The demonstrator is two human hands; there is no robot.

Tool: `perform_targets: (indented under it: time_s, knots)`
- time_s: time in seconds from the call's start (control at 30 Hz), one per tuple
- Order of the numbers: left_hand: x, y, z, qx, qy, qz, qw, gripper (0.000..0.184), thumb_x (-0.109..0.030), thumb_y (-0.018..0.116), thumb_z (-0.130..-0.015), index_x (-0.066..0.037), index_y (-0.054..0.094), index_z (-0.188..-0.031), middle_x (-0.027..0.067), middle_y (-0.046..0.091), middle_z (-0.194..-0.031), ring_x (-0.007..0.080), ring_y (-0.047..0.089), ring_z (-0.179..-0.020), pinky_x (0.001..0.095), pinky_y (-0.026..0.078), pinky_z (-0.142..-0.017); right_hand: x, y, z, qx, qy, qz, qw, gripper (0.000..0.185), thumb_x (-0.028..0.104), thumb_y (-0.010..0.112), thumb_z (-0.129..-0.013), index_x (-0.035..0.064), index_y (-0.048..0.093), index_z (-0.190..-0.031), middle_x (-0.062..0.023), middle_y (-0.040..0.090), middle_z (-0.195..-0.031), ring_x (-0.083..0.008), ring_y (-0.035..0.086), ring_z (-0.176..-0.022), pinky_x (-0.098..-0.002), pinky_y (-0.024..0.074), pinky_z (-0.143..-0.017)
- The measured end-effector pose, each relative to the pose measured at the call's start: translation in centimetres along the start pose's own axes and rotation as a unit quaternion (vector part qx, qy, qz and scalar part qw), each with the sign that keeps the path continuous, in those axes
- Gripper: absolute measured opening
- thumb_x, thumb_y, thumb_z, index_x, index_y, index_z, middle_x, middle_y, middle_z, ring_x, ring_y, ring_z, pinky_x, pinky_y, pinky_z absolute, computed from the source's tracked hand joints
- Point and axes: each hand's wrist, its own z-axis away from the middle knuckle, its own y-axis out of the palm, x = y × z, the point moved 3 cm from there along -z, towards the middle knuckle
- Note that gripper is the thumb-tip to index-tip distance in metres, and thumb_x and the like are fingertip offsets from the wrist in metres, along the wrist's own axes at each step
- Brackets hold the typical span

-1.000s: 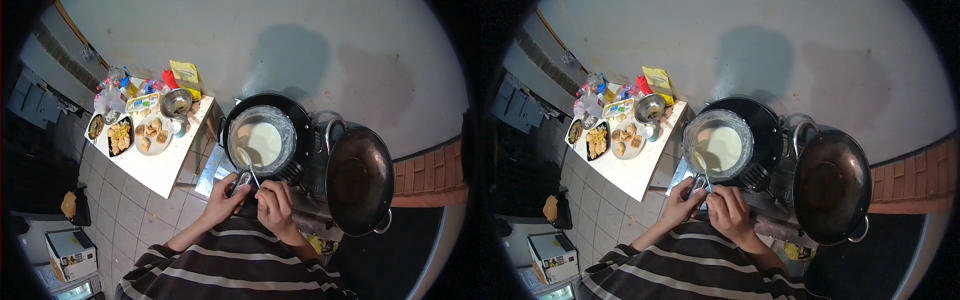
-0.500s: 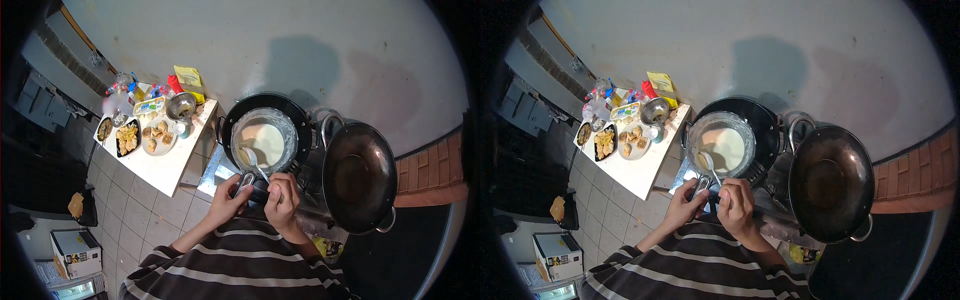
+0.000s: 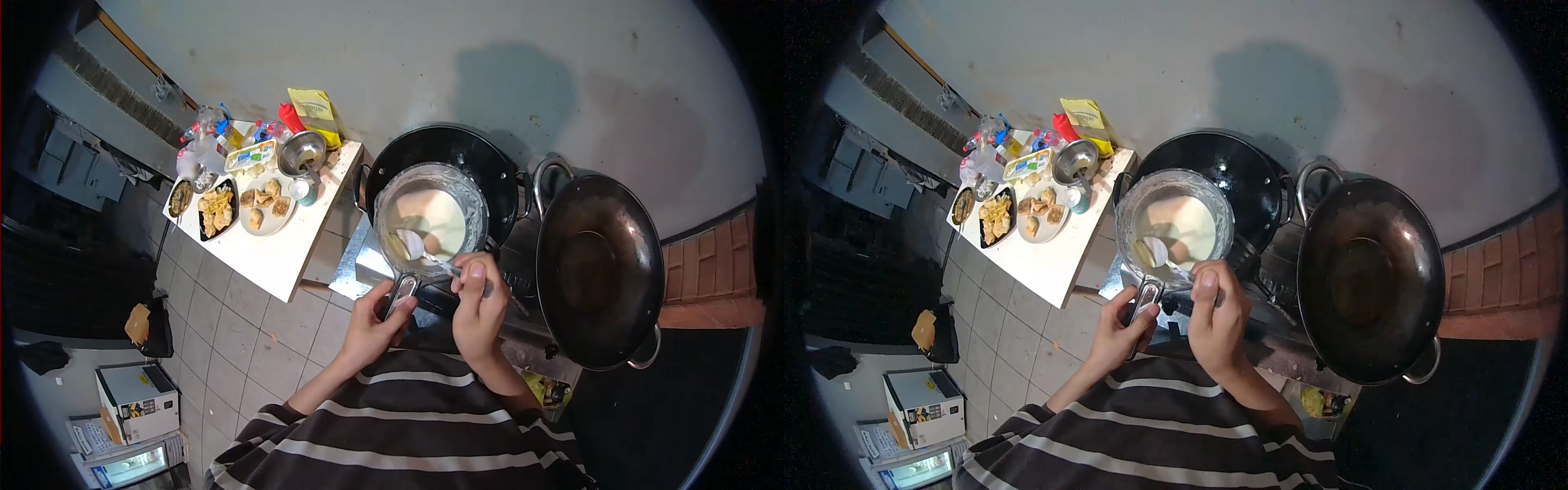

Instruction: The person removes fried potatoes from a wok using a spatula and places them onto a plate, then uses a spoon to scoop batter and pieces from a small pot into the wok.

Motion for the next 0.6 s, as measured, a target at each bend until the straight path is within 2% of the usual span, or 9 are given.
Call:
perform_targets:
  time_s: [0.03, 0.07, 0.1, 0.17, 0.2, 0.3, 0.43, 0.6]
  knots:
    - [0.1, -0.1, 0.2, -0.002, 0.000, -0.012, 1.000, 0.015, -0.014, 0.063, -0.097, -0.004, 0.051, -0.095, -0.0007, 0.052, -0.062, 0.0062, 0.045, -0.046, 0.0230, 0.034, -0.040, -0.5, -0.1, 0.0, 0.002, 0.062, -0.041, 0.997, 0.033, 0.021, 0.040, -0.106, -0.0005, 0.048, -0.082, -0.0093, 0.057, -0.083, -0.0109, 0.050, -0.064, -0.0247, 0.0392, -0.055]
    - [0.2, -0.1, 0.3, -0.003, -0.002, -0.010, 1.000, 0.015, -0.014, 0.063, -0.097, -0.004, 0.051, -0.095, -0.0007, 0.052, -0.062, 0.0062, 0.045, -0.046, 0.0230, 0.034, -0.040, -0.7, -0.1, -0.1, -0.006, 0.072, -0.070, 0.995, 0.036, 0.026, 0.039, -0.107, 0.0015, 0.047, -0.082, -0.0085, 0.057, -0.085, -0.0086, 0.049, -0.063, -0.0211, 0.0376, -0.052]
    - [0.3, -0.1, 0.4, -0.003, -0.005, -0.015, 1.000, 0.016, -0.014, 0.063, -0.097, -0.004, 0.051, -0.096, -0.0008, 0.052, -0.062, 0.0062, 0.045, -0.046, 0.0229, 0.033, -0.040, -0.7, -0.2, -0.1, -0.004, 0.073, -0.069, 0.995, 0.036, 0.026, 0.039, -0.107, 0.0015, 0.047, -0.082, -0.0085, 0.057, -0.085, -0.0086, 0.049, -0.063, -0.0211, 0.0376, -0.052]
    - [0.4, -0.3, 0.5, -0.002, -0.008, -0.021, 1.000, 0.016, -0.015, 0.063, -0.097, -0.004, 0.051, -0.096, -0.0009, 0.052, -0.062, 0.0062, 0.045, -0.045, 0.0229, 0.033, -0.041, -1.3, -0.2, -0.2, -0.029, 0.191, -0.160, 0.968, 0.033, 0.021, 0.038, -0.106, -0.0002, 0.053, -0.086, -0.0052, 0.054, -0.077, -0.0094, 0.050, -0.060, -0.0239, 0.0386, -0.053]
    - [0.5, -0.4, 0.5, -0.007, -0.013, -0.016, 1.000, 0.017, -0.016, 0.064, -0.096, -0.004, 0.053, -0.093, -0.0013, 0.052, -0.060, 0.0055, 0.046, -0.045, 0.0227, 0.033, -0.041, -2.0, -0.1, -0.4, -0.027, 0.178, -0.185, 0.966, 0.033, 0.024, 0.037, -0.107, 0.0019, 0.050, -0.086, -0.0051, 0.053, -0.080, -0.0080, 0.048, -0.059, -0.0210, 0.0363, -0.049]
    - [0.3, -1.1, 0.4, -0.002, -0.017, -0.033, 0.999, 0.018, -0.017, 0.065, -0.096, -0.004, 0.053, -0.091, -0.0010, 0.053, -0.060, 0.0057, 0.046, -0.045, 0.0228, 0.033, -0.041, -2.9, 0.3, -0.8, -0.039, 0.202, -0.231, 0.951, 0.033, 0.025, 0.037, -0.107, 0.0022, 0.047, -0.085, -0.0071, 0.053, -0.081, -0.0082, 0.048, -0.059, -0.0208, 0.0359, -0.047]
    - [-0.4, -2.6, -0.3, 0.015, -0.022, -0.043, 0.999, 0.019, -0.018, 0.065, -0.096, -0.004, 0.054, -0.090, -0.0006, 0.054, -0.059, 0.0050, 0.047, -0.045, 0.0230, 0.033, -0.041, -3.2, 1.2, -1.5, -0.056, 0.203, -0.226, 0.951, 0.033, 0.024, 0.036, -0.107, 0.0022, 0.046, -0.084, -0.0104, 0.057, -0.085, -0.0077, 0.048, -0.059, -0.0205, 0.0358, -0.047]
    - [-1.3, -5.0, -1.8, 0.039, -0.024, -0.011, 0.999, 0.018, -0.017, 0.064, -0.096, -0.004, 0.054, -0.091, -0.0004, 0.053, -0.060, 0.0054, 0.047, -0.044, 0.0230, 0.033, -0.041, -2.9, 2.8, -2.1, -0.039, 0.139, -0.215, 0.966, 0.034, 0.024, 0.036, -0.108, 0.0028, 0.046, -0.083, -0.0116, 0.058, -0.086, -0.0073, 0.048, -0.062, -0.0202, 0.0356, -0.048]
